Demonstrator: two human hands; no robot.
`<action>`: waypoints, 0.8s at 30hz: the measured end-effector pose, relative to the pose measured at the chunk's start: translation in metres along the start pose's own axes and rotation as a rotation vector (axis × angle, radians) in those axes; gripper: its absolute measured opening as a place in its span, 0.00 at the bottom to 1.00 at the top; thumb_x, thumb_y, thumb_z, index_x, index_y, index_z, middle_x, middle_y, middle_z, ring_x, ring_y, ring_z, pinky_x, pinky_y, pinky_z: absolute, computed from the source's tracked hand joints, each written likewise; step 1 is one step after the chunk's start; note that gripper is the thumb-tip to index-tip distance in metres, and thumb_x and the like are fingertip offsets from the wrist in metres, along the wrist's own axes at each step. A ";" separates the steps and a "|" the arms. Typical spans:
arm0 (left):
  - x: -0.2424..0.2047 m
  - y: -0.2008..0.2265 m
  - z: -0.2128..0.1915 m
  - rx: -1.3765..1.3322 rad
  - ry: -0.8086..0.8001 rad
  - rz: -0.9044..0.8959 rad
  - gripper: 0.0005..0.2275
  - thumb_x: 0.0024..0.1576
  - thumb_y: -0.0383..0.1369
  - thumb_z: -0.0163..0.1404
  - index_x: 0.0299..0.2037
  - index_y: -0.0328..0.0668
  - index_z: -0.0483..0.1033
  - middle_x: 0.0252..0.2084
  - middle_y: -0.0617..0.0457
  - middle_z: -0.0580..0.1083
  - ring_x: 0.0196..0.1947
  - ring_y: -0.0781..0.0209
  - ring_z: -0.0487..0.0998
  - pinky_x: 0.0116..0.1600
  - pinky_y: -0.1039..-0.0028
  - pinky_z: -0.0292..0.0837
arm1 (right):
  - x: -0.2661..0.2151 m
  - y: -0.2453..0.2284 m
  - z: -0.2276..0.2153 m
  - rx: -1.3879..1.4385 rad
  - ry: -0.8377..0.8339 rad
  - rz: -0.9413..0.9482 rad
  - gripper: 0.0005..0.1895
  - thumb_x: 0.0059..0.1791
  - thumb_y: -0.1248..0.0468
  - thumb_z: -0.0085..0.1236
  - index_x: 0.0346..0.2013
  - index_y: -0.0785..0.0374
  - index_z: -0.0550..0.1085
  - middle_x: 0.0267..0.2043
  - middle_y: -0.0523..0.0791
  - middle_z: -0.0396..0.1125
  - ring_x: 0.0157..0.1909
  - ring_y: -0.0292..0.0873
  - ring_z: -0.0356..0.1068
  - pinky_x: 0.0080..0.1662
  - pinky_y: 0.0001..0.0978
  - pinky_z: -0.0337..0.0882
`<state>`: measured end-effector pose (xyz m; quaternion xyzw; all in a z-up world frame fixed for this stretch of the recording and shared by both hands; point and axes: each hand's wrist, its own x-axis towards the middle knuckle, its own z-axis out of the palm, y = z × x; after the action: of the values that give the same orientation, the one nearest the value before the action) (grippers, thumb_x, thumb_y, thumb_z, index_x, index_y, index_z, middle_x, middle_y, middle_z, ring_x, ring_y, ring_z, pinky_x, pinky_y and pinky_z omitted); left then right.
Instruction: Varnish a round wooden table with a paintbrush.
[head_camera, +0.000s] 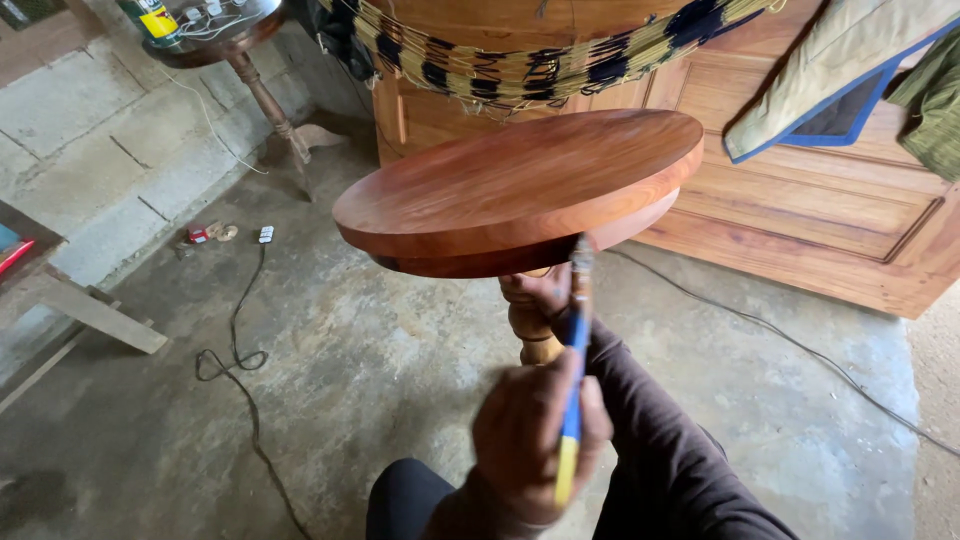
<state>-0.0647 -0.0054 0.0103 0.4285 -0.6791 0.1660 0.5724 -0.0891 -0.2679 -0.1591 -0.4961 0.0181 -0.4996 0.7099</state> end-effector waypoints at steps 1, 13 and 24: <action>0.001 -0.004 -0.006 0.009 0.027 -0.029 0.14 0.60 0.26 0.58 0.53 0.30 0.73 0.37 0.46 0.78 0.35 0.50 0.82 0.41 0.67 0.78 | 0.001 0.002 -0.003 -0.029 0.009 -0.029 0.23 0.44 0.64 0.72 0.45 0.69 0.68 0.30 0.45 0.65 0.27 0.36 0.59 0.29 0.28 0.60; -0.001 -0.008 -0.030 0.286 0.111 -0.112 0.11 0.61 0.26 0.53 0.51 0.27 0.74 0.35 0.44 0.78 0.31 0.49 0.80 0.37 0.65 0.76 | 0.014 0.022 -0.008 -0.230 0.217 -0.062 0.29 0.41 0.69 0.73 0.53 0.71 0.68 0.42 0.47 0.73 0.39 0.40 0.73 0.40 0.32 0.74; 0.016 0.015 0.017 0.080 -0.012 0.090 0.14 0.63 0.24 0.57 0.56 0.30 0.71 0.42 0.45 0.76 0.37 0.50 0.79 0.44 0.64 0.77 | 0.002 -0.008 0.025 -0.139 0.122 0.064 0.18 0.45 0.69 0.69 0.43 0.71 0.69 0.29 0.46 0.69 0.24 0.37 0.65 0.25 0.29 0.63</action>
<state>-0.0866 -0.0157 0.0242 0.4212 -0.6937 0.2161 0.5428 -0.0805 -0.2520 -0.1393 -0.5118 0.1118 -0.5034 0.6872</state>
